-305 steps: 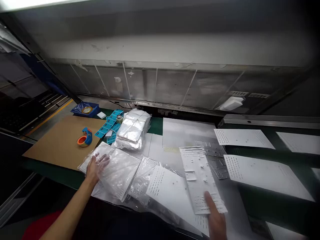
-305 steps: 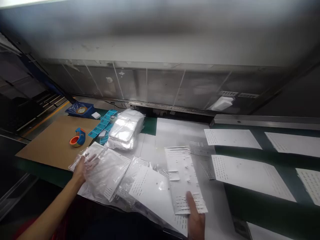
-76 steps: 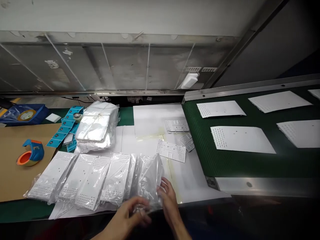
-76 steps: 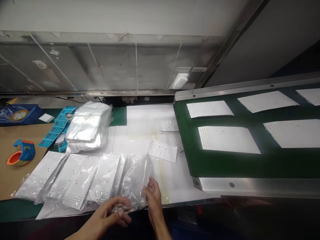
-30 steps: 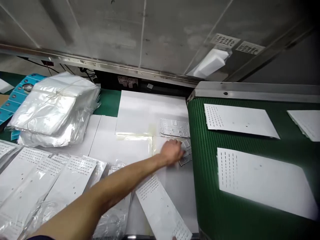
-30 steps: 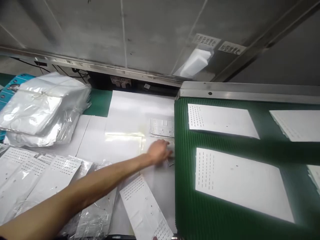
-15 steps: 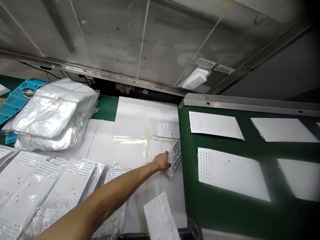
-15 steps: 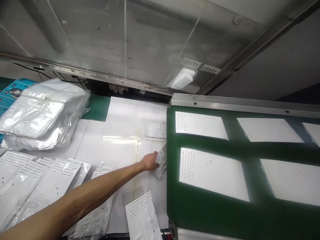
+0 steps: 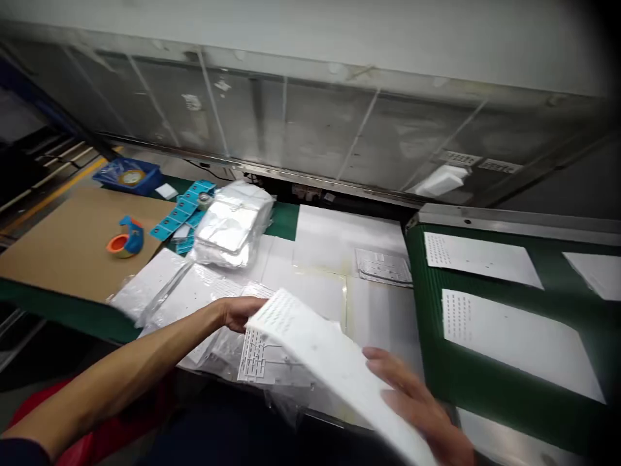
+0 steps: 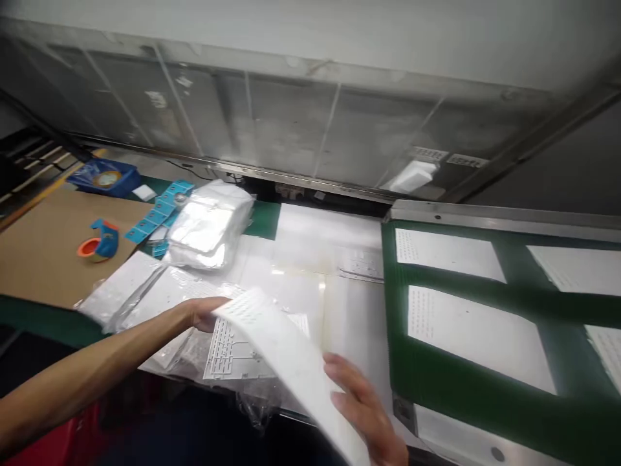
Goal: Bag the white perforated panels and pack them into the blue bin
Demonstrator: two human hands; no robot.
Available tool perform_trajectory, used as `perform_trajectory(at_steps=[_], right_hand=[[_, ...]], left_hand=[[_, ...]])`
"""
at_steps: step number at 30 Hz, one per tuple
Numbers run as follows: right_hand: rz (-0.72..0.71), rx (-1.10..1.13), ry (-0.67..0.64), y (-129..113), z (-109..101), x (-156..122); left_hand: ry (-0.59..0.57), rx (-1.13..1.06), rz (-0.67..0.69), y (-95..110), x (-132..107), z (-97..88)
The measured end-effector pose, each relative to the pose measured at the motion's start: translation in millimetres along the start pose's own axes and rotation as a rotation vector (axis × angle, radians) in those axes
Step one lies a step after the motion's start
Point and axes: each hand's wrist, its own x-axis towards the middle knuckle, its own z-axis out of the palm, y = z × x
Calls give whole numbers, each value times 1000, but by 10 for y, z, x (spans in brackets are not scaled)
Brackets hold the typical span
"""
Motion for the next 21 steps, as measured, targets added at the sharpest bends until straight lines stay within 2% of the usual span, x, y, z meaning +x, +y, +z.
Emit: perform_trajectory(at_steps=[3,4,6,8,10,12,13,15,17,19,21], right_hand=[[-356,-130,-402,-390,378,290],[-411,-167,-464,-511,543,316],[-424,-177,-436,-693,850,287],[-390,-173,-442,-770,1060,233],[-401,-239,-598,-753,1153,234],[-493,-346,-767,-681,1162,296],[-550,-396,-804,-639,1148,334],[-616,-467,-729,-571,1097,391],[-631,-536,-524,-541,1037,386],[-673,-645,-303,-537,1007,312],[-744,-805,-170,-525,1047,195]], left_hand=[[1,-28,-23,-103,-438,3],[-7,-31,-15,-142,-576,-2],[-39,-28,-4,-230,-834,-38],[-69,-17,-8,-333,-1044,-111],[-75,-23,-21,-444,-1186,-210],[-82,-49,-12,-549,-1255,-311],[-94,-70,2,-595,-1268,-354],[-118,-136,37,-664,-1269,-411],[-126,-211,100,-695,-1257,-411],[-91,-257,223,-696,-1242,-343],[2,-251,389,-689,-1213,-214]])
